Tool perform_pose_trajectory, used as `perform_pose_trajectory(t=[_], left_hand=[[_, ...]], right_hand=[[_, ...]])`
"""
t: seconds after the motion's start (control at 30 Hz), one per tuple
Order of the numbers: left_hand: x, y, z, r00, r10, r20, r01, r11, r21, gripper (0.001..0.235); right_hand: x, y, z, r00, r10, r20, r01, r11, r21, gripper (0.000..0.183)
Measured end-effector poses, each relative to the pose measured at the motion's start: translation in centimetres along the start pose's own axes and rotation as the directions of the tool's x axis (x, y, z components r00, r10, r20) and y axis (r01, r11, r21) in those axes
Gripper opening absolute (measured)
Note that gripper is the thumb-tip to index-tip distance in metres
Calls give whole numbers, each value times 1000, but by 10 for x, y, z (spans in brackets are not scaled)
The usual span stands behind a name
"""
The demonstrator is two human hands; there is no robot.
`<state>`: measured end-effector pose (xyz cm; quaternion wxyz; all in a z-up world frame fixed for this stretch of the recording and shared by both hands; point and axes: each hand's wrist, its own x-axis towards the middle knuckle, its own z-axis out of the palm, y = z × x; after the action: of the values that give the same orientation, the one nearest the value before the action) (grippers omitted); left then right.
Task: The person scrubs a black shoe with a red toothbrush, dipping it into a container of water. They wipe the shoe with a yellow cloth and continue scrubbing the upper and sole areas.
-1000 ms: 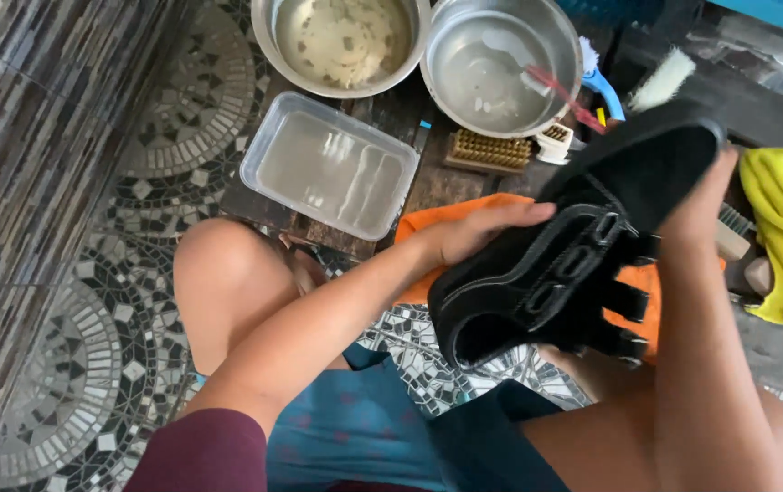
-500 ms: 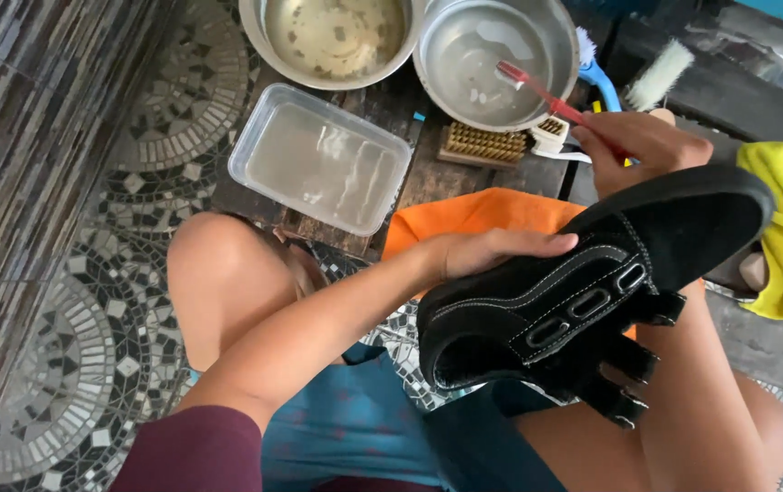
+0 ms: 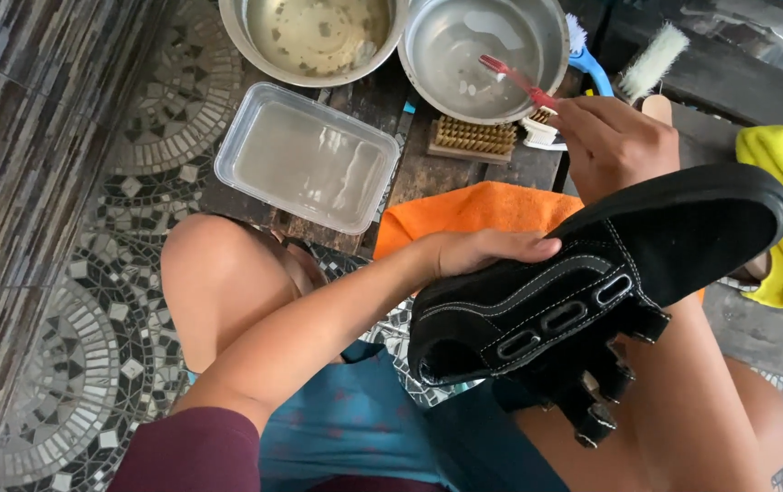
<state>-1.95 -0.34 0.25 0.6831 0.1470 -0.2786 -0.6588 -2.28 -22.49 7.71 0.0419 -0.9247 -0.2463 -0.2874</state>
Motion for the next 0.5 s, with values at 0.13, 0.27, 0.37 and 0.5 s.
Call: perform_pose_trajectory(t=[0.13, 0.27, 0.37, 0.5], left_hand=[[-2, 0, 2, 1000, 2, 2, -2, 996, -92, 51], [1, -3, -6, 998, -8, -64, 6, 1000, -28, 60], [-3, -2, 3, 999, 3, -47, -10, 991, -134, 51], [-3, 0, 2, 998, -7, -61, 1, 995, -97, 53]], right_hand=[[-1, 5, 5, 999, -34, -3, 33, 999, -36, 16], [4, 0, -1, 999, -34, 37, 35, 999, -41, 20], [2, 9, 5, 996, -78, 34, 81, 994, -79, 14], [2, 8, 6, 997, -78, 11, 78, 994, -72, 14]])
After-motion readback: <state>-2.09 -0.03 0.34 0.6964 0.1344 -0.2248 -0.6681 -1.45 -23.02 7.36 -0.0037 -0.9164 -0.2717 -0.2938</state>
